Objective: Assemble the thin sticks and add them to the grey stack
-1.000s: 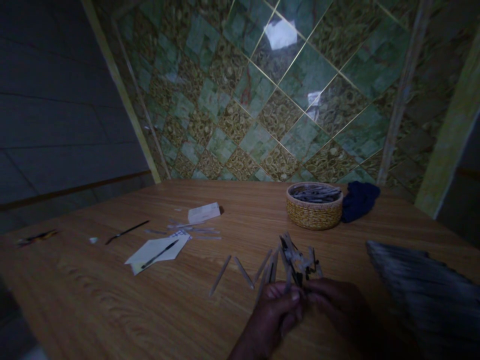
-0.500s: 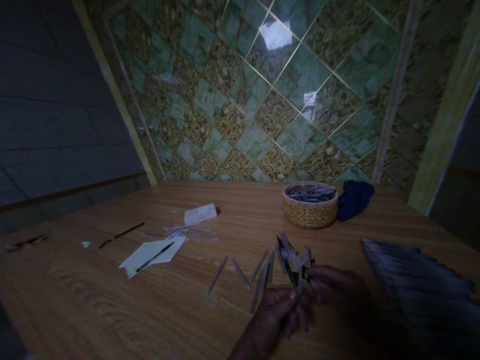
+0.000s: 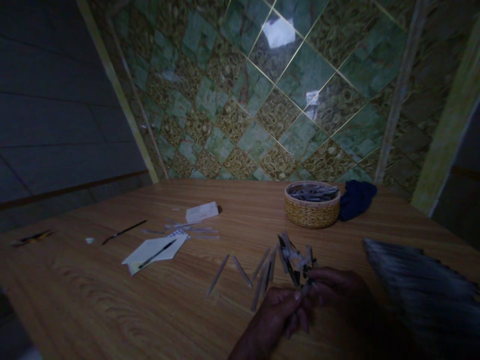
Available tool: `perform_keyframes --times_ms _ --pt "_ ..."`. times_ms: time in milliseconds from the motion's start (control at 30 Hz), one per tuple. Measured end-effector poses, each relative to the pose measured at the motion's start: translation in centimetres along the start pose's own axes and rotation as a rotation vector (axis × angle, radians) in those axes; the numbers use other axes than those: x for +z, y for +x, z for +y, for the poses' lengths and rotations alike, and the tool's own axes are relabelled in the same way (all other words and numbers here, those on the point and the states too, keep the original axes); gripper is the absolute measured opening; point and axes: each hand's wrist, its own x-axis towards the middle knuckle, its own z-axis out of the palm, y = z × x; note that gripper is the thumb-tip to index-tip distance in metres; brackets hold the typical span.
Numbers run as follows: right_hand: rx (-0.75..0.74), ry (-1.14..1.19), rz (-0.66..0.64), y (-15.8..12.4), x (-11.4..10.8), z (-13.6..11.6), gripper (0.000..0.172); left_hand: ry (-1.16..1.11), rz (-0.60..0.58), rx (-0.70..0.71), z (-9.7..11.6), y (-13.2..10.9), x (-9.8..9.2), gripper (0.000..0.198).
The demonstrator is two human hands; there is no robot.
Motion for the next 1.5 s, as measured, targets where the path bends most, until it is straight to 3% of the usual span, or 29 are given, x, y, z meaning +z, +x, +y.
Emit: perform_keyframes --times_ms 333,533,733,933,1200,1500 --pt "-0.065 -0.044 -0.004 0.0 -0.3 0.2 0.019 0.029 0.026 -0.026 0.1 -0.1 -0.1 0.055" --pt "-0.072 -0.171 -0.107 0.2 -0.7 0.2 0.024 0.066 0.059 -0.040 0.3 -0.1 -0.1 0.056" --pt "-0.090 -0.249 -0.067 0.1 -0.8 -0.5 0.023 0.170 0.085 -0.041 0.9 -0.2 -0.2 0.058" --pt "-0.079 -0.322 -0.246 0.5 -1.5 -0.2 0.020 0.302 0.108 -0.007 1.5 -0.3 -0.2 0.060" --pt "-0.080 -0.407 -0.310 0.5 -1.7 -0.1 0.029 0.369 0.060 -0.005 1.0 -0.5 -0.6 0.055" --pt "0.150 -0.255 -0.295 0.5 -0.6 0.9 0.039 0.531 0.046 0.029 0.6 -0.4 -0.7 0.050"
